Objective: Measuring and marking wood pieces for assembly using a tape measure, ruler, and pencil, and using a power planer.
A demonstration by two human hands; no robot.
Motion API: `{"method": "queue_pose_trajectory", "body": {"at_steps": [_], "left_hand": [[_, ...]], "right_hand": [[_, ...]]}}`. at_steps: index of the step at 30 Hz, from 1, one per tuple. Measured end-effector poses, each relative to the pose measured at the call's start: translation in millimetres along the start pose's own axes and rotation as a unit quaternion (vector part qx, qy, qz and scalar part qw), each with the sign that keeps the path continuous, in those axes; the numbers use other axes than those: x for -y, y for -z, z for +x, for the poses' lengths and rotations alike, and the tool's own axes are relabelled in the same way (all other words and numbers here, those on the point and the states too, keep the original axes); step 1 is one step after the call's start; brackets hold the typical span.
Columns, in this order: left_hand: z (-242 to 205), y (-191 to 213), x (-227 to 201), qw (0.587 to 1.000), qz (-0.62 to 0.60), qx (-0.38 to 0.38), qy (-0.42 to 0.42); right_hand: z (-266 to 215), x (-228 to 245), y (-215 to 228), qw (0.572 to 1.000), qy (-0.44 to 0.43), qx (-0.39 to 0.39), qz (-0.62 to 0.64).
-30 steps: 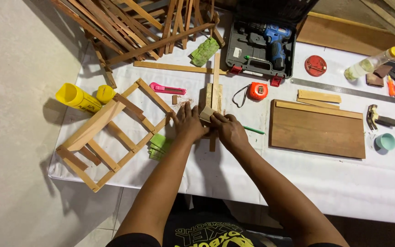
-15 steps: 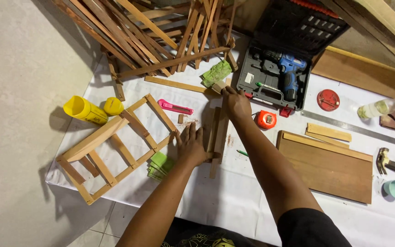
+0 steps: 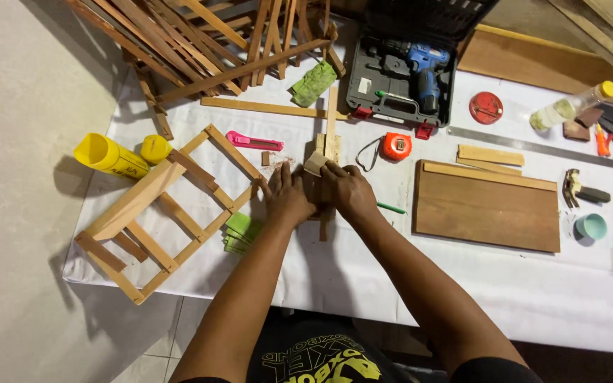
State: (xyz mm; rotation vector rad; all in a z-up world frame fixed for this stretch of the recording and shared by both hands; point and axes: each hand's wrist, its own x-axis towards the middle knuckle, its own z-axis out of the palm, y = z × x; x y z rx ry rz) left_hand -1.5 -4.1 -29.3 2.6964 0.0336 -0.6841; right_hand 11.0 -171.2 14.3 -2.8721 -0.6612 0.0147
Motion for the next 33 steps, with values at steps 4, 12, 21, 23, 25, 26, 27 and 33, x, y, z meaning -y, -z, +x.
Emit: {"method": "queue_pose_trajectory", "body": {"at_steps": [4,12,21,23,25,26,27,33], "left_hand": [[-7,5,-1,0.999,-0.031,-0.014,-0.006],[-3,3,-1,1.000,-0.022,0.013,0.004],[-7,13,-3,0.999,-0.035,0.019,0.002],[-15,18,-5,0.999,-0.044,0.020,0.005],[-15,26,-7,0.998,-0.054,0.014,0.001],[-19,26,-8,0.999,-0.050,-0.008,0.004],[-23,25,-9,0.999,-0.045,-0.030,0.007],[-41,30,-12,0.974,0.033,-0.153,-0.164]], "right_hand": [[-41,17,3,1.000,-0.003,0.016,-0.004],[20,-9,3,1.000,-0.022,0.007,0.010],[136,-61,2,1.000,-0.007,-0.012,-0.018],[116,-50,10,1.000,-0.002,-0.014,-0.009],[100,-42,15,1.000,0.002,-0.024,-0.007],[84,-39,12,1.000,0.010,-0.009,-0.015],[67,-35,9,1.000,0.017,0.007,-0.024],[-15,2,9,0.999,0.030,0.016,-0.012]]}}
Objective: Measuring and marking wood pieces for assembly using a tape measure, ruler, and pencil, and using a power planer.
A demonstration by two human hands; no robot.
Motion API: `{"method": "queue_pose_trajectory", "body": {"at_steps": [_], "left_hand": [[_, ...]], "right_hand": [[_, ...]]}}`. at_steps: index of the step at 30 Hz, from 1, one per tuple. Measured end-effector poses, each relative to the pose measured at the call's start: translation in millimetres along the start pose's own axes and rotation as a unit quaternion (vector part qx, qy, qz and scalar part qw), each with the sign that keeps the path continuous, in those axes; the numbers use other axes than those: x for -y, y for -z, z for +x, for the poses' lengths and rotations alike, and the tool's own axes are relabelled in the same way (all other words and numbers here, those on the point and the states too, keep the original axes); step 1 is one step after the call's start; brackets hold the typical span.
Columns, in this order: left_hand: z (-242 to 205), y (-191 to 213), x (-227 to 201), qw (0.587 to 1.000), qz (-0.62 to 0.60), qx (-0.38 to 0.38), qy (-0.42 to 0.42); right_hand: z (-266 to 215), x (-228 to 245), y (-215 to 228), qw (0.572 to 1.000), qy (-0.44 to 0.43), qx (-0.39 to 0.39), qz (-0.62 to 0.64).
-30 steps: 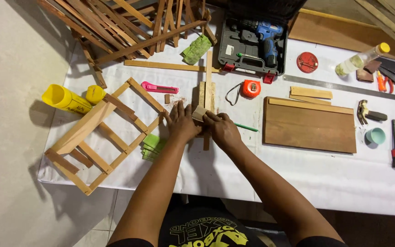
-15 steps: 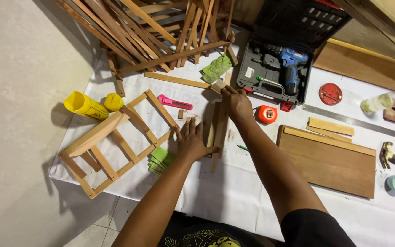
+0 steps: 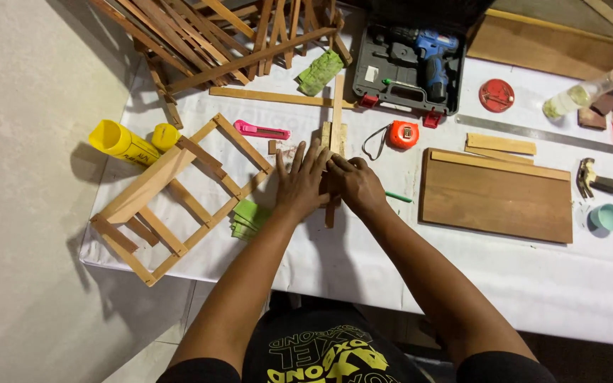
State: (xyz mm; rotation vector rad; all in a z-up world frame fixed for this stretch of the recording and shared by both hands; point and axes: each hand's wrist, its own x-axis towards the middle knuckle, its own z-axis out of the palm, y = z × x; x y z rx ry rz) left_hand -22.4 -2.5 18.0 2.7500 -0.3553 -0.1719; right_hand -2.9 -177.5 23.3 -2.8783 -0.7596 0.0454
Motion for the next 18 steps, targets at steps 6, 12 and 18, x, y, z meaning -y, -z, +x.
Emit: {"method": "queue_pose_trajectory", "body": {"at_steps": [6,12,18], "left_hand": [[45,-27,13,0.996,-0.024,0.038,-0.073],[69,3,4,0.986,0.110,0.032,-0.123],[82,-3,19,0.989,0.063,0.043,-0.127]], "right_hand": [[-16,4,-14,0.999,-0.012,-0.006,-0.030],[-57,21,-6,0.999,0.035,-0.012,0.010],[-48,14,4,0.998,0.064,-0.010,0.026]]}}
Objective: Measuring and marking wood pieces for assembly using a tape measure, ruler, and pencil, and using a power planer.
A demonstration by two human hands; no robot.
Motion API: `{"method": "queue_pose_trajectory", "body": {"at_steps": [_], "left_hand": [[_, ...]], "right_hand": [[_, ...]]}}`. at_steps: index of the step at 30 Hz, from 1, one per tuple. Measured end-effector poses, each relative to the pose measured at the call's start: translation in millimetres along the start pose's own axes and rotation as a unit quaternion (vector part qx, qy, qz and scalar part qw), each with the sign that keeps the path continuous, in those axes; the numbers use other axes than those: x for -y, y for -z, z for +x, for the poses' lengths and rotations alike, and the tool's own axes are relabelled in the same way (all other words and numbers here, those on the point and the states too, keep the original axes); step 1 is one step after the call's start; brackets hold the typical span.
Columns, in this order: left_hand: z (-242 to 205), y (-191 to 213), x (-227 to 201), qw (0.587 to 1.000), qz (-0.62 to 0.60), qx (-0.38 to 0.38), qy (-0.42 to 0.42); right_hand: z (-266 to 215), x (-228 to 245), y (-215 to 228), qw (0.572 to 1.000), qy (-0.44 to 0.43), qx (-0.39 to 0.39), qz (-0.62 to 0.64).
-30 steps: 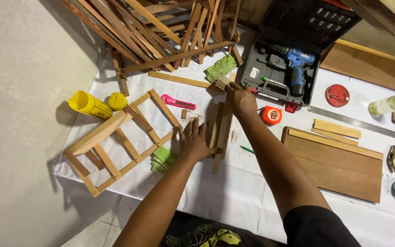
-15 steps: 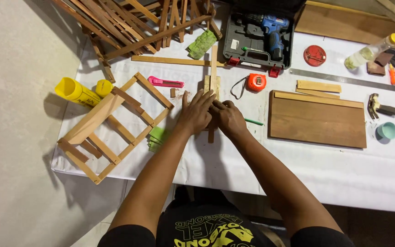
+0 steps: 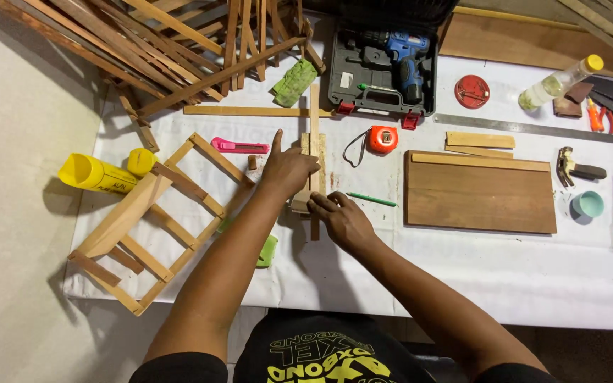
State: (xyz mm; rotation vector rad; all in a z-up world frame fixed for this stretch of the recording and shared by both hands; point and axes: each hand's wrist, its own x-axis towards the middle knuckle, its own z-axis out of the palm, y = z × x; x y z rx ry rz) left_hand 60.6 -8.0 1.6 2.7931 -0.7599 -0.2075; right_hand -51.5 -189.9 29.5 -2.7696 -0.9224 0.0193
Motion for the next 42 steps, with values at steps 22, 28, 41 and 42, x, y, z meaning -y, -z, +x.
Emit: {"method": "queue_pose_trajectory", "body": {"at_steps": [22,28,41,42], "left_hand": [[-24,-13,-21,0.998,0.000,0.042,0.054],[-15,-14,-15,0.997,0.035,0.040,0.051],[-8,-1,-18,0.994,0.012,0.075,0.084],[-9,-3,-20,0.993,0.012,0.078,0.085]], "right_hand": [[-61,57,-9,0.998,-0.063,-0.021,0.018],[-32,31,-13,0.998,-0.049,-0.022,0.027],[32,-14,-2,0.998,-0.056,0.014,-0.027],[26,-7,-1,0.998,-0.048,0.010,-0.030]]}}
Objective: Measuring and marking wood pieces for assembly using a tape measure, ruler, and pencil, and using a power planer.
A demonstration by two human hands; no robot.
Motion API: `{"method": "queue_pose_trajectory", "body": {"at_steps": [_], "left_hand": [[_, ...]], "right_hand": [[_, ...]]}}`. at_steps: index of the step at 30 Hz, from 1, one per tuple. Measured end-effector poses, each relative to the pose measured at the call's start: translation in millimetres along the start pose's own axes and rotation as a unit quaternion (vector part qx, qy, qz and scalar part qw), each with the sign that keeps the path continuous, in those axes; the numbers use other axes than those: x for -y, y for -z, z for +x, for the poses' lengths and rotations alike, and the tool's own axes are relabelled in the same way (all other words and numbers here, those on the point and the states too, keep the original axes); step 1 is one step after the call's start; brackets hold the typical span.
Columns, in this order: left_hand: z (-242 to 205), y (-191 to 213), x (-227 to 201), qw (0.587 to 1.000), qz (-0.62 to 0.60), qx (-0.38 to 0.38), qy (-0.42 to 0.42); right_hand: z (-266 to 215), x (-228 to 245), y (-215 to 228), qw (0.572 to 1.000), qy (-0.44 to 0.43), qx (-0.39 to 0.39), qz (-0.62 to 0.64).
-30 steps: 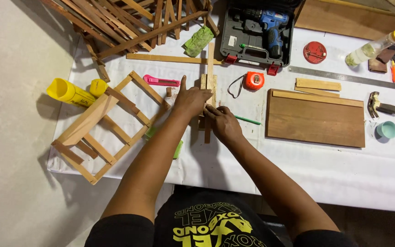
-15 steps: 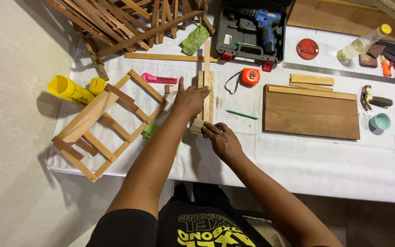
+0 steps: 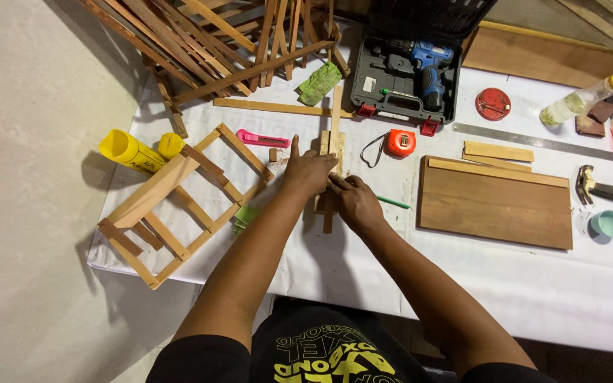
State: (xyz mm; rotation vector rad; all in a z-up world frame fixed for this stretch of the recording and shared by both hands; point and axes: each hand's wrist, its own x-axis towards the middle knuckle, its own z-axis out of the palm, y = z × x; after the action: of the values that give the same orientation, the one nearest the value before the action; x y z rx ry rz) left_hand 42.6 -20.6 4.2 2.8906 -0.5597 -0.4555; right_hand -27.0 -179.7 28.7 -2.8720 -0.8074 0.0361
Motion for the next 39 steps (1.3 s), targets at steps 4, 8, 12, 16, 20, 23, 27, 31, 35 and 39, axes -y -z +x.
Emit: {"method": "queue_pose_trajectory", "body": {"at_steps": [4,8,12,16,20,23,27,31,35,39], "left_hand": [[-2,1,-2,1.000,0.014,-0.005,-0.017],[-14,10,-4,1.000,0.002,0.016,-0.010],[-11,10,-3,1.000,-0.003,0.009,-0.013],[-11,2,-1,1.000,-0.004,0.012,-0.005],[-5,-2,2,1.000,-0.027,-0.007,-0.004],[1,-4,5,1.000,-0.024,-0.008,-0.004],[12,-5,8,1.000,-0.018,-0.013,-0.009],[4,6,2,1.000,-0.011,0.013,0.004],[7,-7,3,1.000,0.010,-0.006,-0.015],[-3,-7,2,0.999,0.007,-0.035,-0.020]], "right_hand": [[-47,22,-11,0.999,-0.015,-0.030,0.030],[-80,51,-8,0.998,-0.024,-0.026,0.053],[-90,55,-5,0.999,-0.013,-0.025,0.028],[-74,46,-4,0.999,-0.006,-0.002,0.047],[-31,17,-8,0.998,-0.027,-0.017,0.052],[8,-4,-1,0.999,-0.024,-0.004,0.031],[27,-12,10,0.999,-0.015,0.034,0.005],[17,-6,1,1.000,-0.012,0.006,0.008],[-21,16,-3,0.999,-0.022,-0.010,0.036],[-60,44,-1,0.998,-0.033,-0.038,0.044]]}}
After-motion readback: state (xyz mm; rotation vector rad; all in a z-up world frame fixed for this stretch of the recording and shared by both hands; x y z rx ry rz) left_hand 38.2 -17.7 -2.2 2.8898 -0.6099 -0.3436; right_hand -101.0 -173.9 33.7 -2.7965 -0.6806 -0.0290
